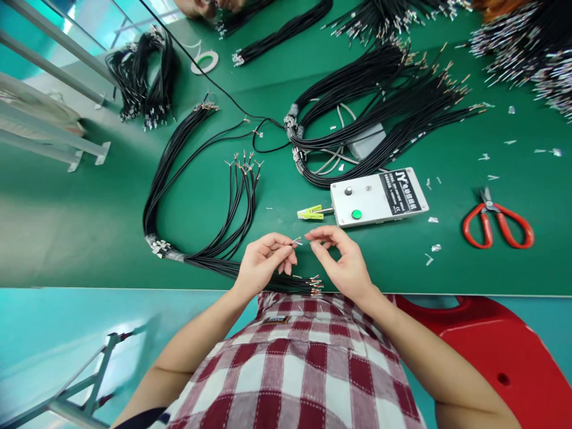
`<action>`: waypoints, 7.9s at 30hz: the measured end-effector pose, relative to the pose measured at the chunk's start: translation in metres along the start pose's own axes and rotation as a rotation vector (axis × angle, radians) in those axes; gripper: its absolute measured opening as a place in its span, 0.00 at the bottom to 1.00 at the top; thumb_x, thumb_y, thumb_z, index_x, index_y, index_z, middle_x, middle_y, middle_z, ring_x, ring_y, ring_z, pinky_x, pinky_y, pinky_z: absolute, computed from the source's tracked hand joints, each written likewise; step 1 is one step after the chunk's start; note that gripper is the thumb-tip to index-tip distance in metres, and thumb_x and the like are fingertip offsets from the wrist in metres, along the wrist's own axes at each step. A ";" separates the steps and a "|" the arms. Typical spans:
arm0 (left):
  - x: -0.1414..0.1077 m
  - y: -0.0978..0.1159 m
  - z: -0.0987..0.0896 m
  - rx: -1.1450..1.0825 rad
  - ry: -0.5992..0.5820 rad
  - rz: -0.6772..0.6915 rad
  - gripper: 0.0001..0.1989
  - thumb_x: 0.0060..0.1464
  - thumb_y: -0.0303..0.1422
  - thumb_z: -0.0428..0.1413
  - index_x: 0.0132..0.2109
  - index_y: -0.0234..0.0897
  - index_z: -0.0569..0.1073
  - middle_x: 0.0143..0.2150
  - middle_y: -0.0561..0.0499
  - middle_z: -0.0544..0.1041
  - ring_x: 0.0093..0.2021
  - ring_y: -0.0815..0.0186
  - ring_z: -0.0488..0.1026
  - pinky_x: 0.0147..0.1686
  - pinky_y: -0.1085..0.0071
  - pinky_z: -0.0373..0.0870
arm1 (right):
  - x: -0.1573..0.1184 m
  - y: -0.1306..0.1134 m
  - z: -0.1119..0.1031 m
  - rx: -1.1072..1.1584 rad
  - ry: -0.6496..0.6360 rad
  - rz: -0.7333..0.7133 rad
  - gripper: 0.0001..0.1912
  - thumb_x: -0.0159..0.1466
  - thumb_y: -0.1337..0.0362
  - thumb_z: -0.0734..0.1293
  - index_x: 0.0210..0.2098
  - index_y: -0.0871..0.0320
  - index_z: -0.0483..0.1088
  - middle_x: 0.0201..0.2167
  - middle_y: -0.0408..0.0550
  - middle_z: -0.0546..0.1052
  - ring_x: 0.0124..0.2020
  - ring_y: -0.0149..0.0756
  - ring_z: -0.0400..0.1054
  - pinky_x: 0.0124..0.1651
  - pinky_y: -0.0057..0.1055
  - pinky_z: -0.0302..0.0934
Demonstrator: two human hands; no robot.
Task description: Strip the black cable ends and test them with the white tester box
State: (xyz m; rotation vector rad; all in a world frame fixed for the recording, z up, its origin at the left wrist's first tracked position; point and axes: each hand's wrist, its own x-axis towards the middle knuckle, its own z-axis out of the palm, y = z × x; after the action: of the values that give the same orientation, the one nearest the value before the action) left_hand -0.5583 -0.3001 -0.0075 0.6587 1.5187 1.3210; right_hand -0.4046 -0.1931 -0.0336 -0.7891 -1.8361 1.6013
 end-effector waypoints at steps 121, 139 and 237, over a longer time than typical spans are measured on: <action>0.073 -0.041 0.004 0.124 0.385 0.224 0.11 0.59 0.35 0.58 0.34 0.39 0.64 0.20 0.61 0.58 0.17 0.75 0.54 0.19 0.76 0.47 | 0.083 -0.017 -0.009 -1.270 -0.202 -0.507 0.10 0.62 0.76 0.62 0.39 0.58 0.70 0.32 0.50 0.78 0.39 0.44 0.67 0.45 0.40 0.44; 0.075 -0.038 0.006 0.073 0.314 0.207 0.09 0.60 0.34 0.57 0.34 0.39 0.63 0.19 0.62 0.59 0.16 0.76 0.55 0.17 0.78 0.49 | 0.082 -0.017 -0.009 -1.278 -0.202 -0.511 0.10 0.63 0.76 0.61 0.40 0.59 0.69 0.33 0.50 0.79 0.40 0.44 0.67 0.46 0.41 0.44; -0.021 -0.022 -0.006 0.431 0.178 0.221 0.03 0.61 0.31 0.55 0.38 0.38 0.71 0.30 0.52 0.78 0.26 0.70 0.75 0.29 0.74 0.73 | 0.004 -0.004 0.038 0.510 0.052 0.400 0.20 0.50 0.59 0.80 0.32 0.53 0.66 0.32 0.43 0.82 0.37 0.36 0.78 0.47 0.37 0.71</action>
State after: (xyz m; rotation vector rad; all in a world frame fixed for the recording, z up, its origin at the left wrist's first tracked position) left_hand -0.5511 -0.3267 -0.0217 1.0267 1.9467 1.2474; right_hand -0.4365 -0.2155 -0.0336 -0.9779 -1.1884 2.1529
